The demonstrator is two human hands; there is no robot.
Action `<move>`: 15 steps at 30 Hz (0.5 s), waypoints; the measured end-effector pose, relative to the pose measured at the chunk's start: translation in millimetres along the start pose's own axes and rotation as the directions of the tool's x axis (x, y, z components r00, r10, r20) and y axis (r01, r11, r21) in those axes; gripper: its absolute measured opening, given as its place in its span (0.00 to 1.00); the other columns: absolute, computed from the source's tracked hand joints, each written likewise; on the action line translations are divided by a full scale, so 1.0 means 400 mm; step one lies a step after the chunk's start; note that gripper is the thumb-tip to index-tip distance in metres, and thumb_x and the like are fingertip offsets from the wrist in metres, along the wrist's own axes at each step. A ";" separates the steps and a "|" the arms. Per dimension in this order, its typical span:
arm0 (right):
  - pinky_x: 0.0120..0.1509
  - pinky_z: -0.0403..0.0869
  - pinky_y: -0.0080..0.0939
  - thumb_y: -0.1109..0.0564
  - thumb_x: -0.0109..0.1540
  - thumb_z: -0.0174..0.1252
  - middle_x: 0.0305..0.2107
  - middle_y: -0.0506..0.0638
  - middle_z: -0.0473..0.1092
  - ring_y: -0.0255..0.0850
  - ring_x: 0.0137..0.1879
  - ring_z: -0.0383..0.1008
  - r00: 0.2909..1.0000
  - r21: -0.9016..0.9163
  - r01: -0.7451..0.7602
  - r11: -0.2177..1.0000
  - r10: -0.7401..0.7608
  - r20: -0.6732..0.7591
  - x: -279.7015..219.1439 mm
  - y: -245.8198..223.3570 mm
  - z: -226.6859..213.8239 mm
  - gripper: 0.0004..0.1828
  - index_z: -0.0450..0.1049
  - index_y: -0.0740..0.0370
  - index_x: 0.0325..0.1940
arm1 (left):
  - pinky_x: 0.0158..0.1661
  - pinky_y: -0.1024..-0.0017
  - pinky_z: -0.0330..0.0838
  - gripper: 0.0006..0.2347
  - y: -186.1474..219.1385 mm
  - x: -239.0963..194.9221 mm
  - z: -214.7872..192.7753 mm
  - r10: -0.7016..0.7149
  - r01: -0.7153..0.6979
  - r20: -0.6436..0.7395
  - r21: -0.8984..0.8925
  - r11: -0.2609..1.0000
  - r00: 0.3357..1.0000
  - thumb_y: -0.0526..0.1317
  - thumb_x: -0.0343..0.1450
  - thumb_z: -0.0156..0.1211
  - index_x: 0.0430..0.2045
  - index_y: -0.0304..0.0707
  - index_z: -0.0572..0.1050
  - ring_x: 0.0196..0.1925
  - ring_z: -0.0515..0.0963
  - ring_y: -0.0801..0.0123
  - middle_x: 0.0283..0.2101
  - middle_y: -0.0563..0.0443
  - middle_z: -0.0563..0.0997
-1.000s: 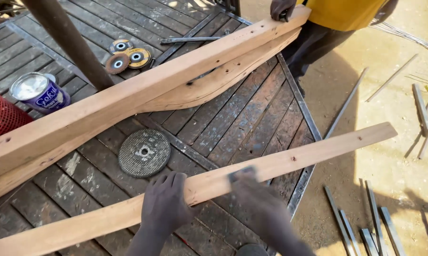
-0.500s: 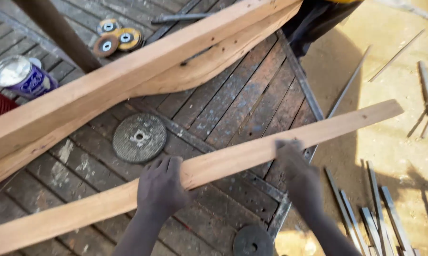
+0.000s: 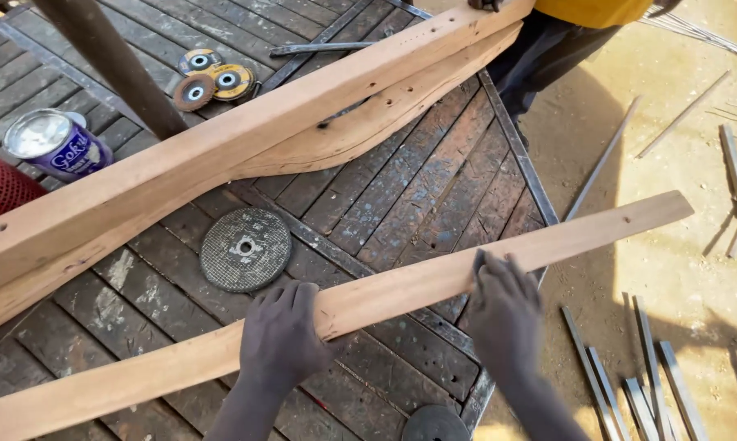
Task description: Sanding a wooden plank manually with sandpaper on a workbench
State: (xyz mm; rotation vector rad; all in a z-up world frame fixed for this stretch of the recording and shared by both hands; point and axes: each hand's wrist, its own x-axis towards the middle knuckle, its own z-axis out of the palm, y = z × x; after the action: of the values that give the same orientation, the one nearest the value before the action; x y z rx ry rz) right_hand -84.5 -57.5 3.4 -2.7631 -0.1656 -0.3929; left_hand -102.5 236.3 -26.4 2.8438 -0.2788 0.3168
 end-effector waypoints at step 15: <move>0.56 0.73 0.56 0.57 0.63 0.54 0.61 0.53 0.71 0.53 0.60 0.74 0.997 0.291 0.003 0.957 -0.025 0.074 -0.005 -0.133 0.017 0.11 0.76 0.66 0.45 | 0.36 0.54 0.70 0.32 0.003 0.007 -0.011 -0.003 0.003 0.007 -0.021 1.000 1.000 0.64 0.51 0.76 0.37 0.43 0.72 0.37 0.77 0.52 0.35 0.49 0.78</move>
State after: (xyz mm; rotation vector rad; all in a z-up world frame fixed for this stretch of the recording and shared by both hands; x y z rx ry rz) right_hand -93.2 -5.4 13.7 -2.4882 -0.2419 -0.2431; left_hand -100.8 236.1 -21.4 2.8252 -0.2774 0.3017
